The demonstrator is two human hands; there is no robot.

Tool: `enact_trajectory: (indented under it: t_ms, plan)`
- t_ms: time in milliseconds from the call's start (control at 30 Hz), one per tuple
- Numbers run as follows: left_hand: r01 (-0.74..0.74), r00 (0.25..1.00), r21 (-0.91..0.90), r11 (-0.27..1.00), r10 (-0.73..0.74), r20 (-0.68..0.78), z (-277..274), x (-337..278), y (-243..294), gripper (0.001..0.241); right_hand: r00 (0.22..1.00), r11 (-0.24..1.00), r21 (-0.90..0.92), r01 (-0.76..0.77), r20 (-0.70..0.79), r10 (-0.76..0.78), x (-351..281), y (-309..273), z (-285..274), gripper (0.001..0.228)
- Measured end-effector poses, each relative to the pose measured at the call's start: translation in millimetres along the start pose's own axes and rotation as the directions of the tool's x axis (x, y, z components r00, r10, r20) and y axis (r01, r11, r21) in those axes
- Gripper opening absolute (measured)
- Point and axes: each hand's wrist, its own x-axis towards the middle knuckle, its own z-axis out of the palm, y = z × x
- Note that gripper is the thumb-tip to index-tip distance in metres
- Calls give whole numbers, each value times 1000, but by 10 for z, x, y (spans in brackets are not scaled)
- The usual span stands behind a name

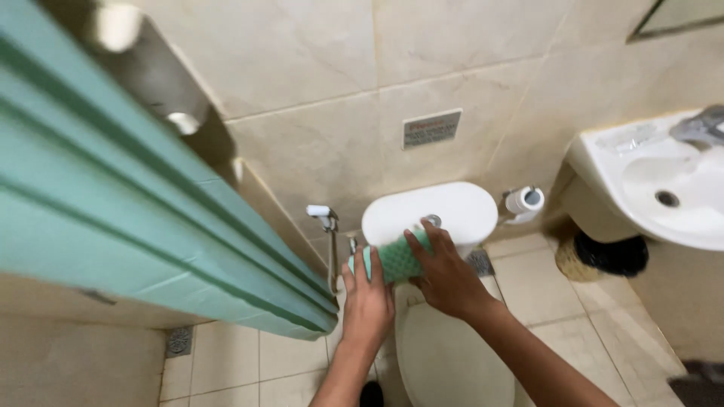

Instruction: The person sprays a cleaning solution onto the shower wall and then scrubs the tiled surface with a sponge. The person places the spray bottle on a ledge and continues scrubbing the wall with the sponge.

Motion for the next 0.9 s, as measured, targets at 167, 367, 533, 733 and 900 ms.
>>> enact_trajectory:
  t_ms: [167,367,533,733,900]
  plan:
    - [85,996,11,996,-85,-20,-477,-446,187,73,993,988,108,113,-36,-110,-231,-316,-52,87]
    - [198,974,19,980,-195,-112,-920,-1062,142,84,965,957,125,261,-13,-262,-358,-753,224,82]
    - [281,929,87,956,-248,-275,-1101,-1540,-140,78,942,960,85,268,184,-279,-364,-1345,340,85]
    - [385,867,83,919,-329,-375,-1592,-2034,-363,77,861,877,191,442,185,-474,-319,-2002,587,79]
    - [488,798,46,872,-424,-427,-1955,-2405,-620,75,802,826,161,541,197,-564,-289,-2637,800,79]
